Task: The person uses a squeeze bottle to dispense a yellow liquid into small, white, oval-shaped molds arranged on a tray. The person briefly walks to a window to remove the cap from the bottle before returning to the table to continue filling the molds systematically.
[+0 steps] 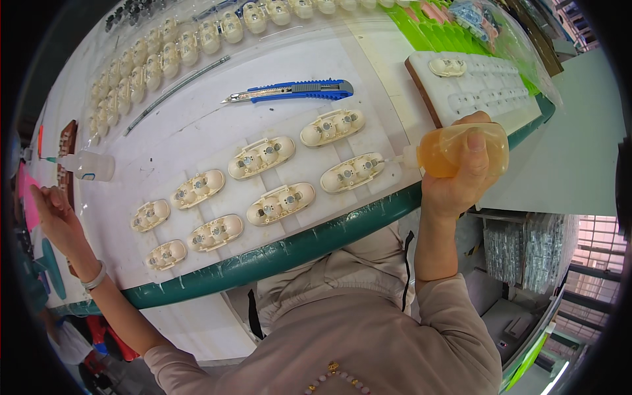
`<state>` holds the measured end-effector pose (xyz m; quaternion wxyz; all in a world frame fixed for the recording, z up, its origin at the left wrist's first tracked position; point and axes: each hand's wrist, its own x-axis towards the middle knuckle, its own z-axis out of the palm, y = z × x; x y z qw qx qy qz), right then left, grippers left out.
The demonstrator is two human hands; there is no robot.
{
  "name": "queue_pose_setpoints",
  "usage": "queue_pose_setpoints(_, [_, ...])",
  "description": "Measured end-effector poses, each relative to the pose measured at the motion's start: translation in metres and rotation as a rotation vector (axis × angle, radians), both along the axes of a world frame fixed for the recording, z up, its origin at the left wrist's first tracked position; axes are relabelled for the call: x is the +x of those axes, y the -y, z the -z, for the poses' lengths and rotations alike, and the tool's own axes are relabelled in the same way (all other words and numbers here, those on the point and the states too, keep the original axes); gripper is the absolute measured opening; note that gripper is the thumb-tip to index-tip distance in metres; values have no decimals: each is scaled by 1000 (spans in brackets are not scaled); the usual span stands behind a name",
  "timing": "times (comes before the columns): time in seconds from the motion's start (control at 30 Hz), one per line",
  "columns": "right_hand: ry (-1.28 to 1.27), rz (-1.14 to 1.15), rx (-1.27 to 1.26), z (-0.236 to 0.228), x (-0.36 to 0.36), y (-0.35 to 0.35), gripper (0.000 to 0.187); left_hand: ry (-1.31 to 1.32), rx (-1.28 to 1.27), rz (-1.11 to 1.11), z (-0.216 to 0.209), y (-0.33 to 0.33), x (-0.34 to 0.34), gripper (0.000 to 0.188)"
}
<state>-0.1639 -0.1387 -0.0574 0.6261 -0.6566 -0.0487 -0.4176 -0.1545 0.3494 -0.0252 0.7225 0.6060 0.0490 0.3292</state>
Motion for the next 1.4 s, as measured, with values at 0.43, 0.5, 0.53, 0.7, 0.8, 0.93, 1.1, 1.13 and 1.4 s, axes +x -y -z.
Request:
queue_pose_setpoints(0.43, [25, -30, 47, 4, 2, 2, 22, -1, -13, 12, -2, 5, -1, 28])
queue_pose_setpoints(0.5, [38, -6, 3, 4, 2, 3, 22, 3, -10, 19, 0, 3, 1, 28])
queue_pose_setpoints(0.53, [46, 5, -18, 4, 2, 3, 21, 5, -8, 21, 1, 2, 1, 28])
queue_pose_setpoints(0.7, [66, 68, 40, -2, -6, 8, 30, -8, 6, -36, 3, 0, 3, 28])
queue_pose_setpoints(0.8, [93, 117, 74, -9, -5, 29, 39, -25, 35, -106, 1, -9, 2, 26])
queue_pose_setpoints(0.93, [131, -23, -26, -26, -1, 77, 54, -94, 305, -269, -11, -50, -25, 25])
queue_pose_setpoints(1.1, [112, -150, -129, -38, 23, 127, 44, -119, 710, -752, -16, 78, -77, 34])
queue_pose_setpoints(1.13, [81, -159, -135, -40, 29, 131, 43, -144, 795, -845, -10, 100, -88, 34])
queue_pose_setpoints(1.4, [42, -174, -286, -60, 72, 131, 44, -246, 1088, -1124, 64, 140, -123, 29])
